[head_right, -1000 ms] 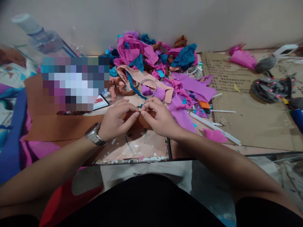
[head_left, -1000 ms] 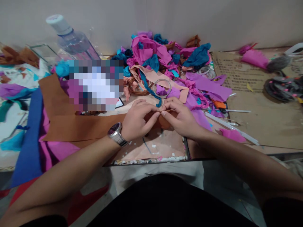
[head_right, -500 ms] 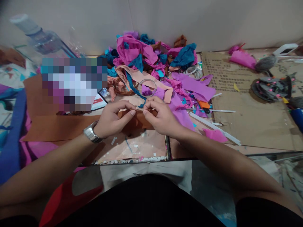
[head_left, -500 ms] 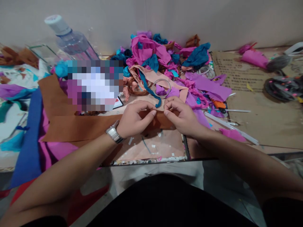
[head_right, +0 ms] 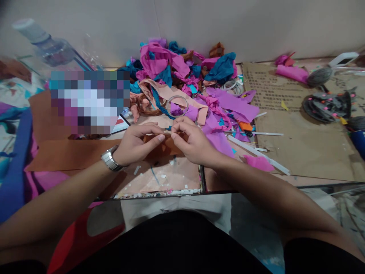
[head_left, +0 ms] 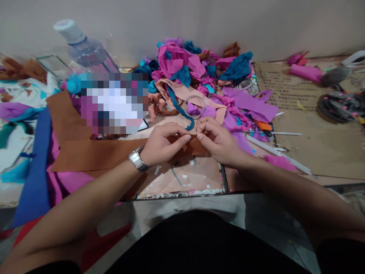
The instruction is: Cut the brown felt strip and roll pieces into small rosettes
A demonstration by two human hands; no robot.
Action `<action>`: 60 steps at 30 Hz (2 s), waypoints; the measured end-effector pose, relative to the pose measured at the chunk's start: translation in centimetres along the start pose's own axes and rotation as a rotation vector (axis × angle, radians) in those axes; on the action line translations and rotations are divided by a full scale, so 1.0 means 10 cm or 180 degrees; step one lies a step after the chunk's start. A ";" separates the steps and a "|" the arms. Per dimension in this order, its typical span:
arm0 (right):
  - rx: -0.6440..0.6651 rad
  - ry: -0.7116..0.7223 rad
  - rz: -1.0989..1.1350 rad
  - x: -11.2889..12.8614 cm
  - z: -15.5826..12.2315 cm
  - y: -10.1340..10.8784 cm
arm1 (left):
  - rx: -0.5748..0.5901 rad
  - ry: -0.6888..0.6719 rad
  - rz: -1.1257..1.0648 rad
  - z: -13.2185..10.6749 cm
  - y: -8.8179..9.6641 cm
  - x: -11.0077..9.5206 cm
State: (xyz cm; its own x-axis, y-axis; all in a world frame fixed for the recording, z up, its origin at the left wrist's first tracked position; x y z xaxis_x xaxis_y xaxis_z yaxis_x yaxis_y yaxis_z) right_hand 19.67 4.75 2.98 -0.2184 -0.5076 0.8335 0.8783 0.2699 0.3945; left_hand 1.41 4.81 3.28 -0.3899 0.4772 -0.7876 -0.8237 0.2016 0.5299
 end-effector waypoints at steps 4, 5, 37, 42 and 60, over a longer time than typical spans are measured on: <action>-0.0033 -0.0038 0.0035 -0.01 0.00 0.00 | 0.0029 0.0013 -0.0019 0.01 0.00 -0.01; -0.0024 -0.0044 0.0050 -0.01 0.00 0.00 | 0.0030 0.0013 -0.0021 0.01 0.00 -0.01; -0.0094 -0.0347 -0.0222 -0.01 -0.03 0.03 | 0.0329 0.0302 -0.0062 -0.01 -0.05 0.00; -0.0118 -0.0054 -0.0538 0.04 -0.04 0.05 | 0.0472 0.0514 -0.0256 -0.01 -0.07 0.01; -0.0212 0.0908 -0.1090 0.16 -0.06 0.02 | 0.0600 0.0700 -0.0600 0.00 -0.05 0.01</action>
State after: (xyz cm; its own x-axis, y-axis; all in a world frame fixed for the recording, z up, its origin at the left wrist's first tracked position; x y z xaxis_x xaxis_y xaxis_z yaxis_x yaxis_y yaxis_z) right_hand 19.77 3.52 4.24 -0.3836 -0.7662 0.5155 0.8033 -0.0016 0.5955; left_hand 1.82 4.72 2.95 -0.3344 0.2250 -0.9152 -0.8071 0.4330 0.4013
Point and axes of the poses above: each hand's wrist, its own z-axis towards the middle knuckle, its own y-axis out of the back of the hand, x = y × z, the point moved 5 cm from there along z, towards the middle knuckle
